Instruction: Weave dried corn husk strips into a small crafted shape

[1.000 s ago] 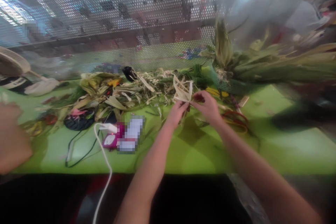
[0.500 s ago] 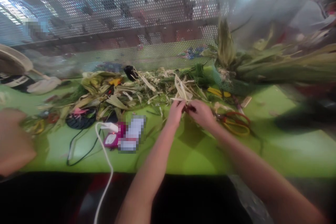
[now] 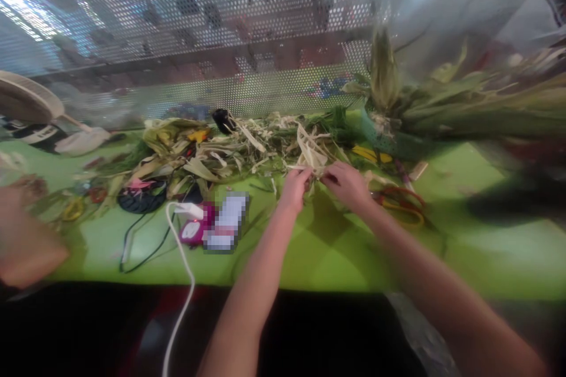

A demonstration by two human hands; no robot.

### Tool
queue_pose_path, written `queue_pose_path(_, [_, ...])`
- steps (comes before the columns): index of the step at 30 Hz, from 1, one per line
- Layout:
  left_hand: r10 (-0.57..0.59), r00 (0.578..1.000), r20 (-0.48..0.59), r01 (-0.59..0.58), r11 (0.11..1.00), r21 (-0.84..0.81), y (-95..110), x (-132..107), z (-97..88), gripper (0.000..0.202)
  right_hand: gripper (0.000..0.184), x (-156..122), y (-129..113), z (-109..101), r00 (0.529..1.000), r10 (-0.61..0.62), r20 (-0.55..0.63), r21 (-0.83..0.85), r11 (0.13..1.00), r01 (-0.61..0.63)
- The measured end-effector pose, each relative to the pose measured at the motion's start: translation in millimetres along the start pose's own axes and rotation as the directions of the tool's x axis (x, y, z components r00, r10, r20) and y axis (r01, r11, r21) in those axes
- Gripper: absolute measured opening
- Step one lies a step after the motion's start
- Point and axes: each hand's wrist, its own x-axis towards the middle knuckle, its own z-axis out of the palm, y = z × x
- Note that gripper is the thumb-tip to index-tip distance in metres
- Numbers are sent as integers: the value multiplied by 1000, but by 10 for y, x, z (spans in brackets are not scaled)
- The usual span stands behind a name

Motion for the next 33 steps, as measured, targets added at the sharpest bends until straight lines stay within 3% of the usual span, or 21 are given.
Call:
queue_pose_path(2, [59,998,31,-61,997,40,-15,14,-21,25,5,-6,-20,-14,997,59,-57,89,995,-54])
queue_pose_path(4, [92,992,84,-97,993,62,-37,18,-21,27,15,-3,-26,-7,985,154,-73,282,951,-128])
queue_pose_path(6, [89,987,134,-97,994,49,-71,18,-5,29,24,7,-16,15,972,233,-12,480,854,-199])
queue_pose_path(8, [66,985,158,-69,998,15,-111,21,14,29,22,21,-1,34,965,259,49,567,788,-240])
queue_pose_path(11, [37,986,165,-36,999,-10,-155,30,22,27,18,41,15,20,957,282,63,572,776,-266])
queue_pose_path(16, [40,970,241,-65,993,96,-131,23,-1,25,23,69,38,-67,926,363,106,618,705,-347])
queue_pose_path(26, [33,923,384,-126,967,220,-99,12,-24,21,17,82,68,-99,932,357,56,587,744,-320])
queue_pose_path(33, [12,959,284,-46,992,116,-79,-16,-8,35,20,76,25,-118,939,332,91,625,715,-313])
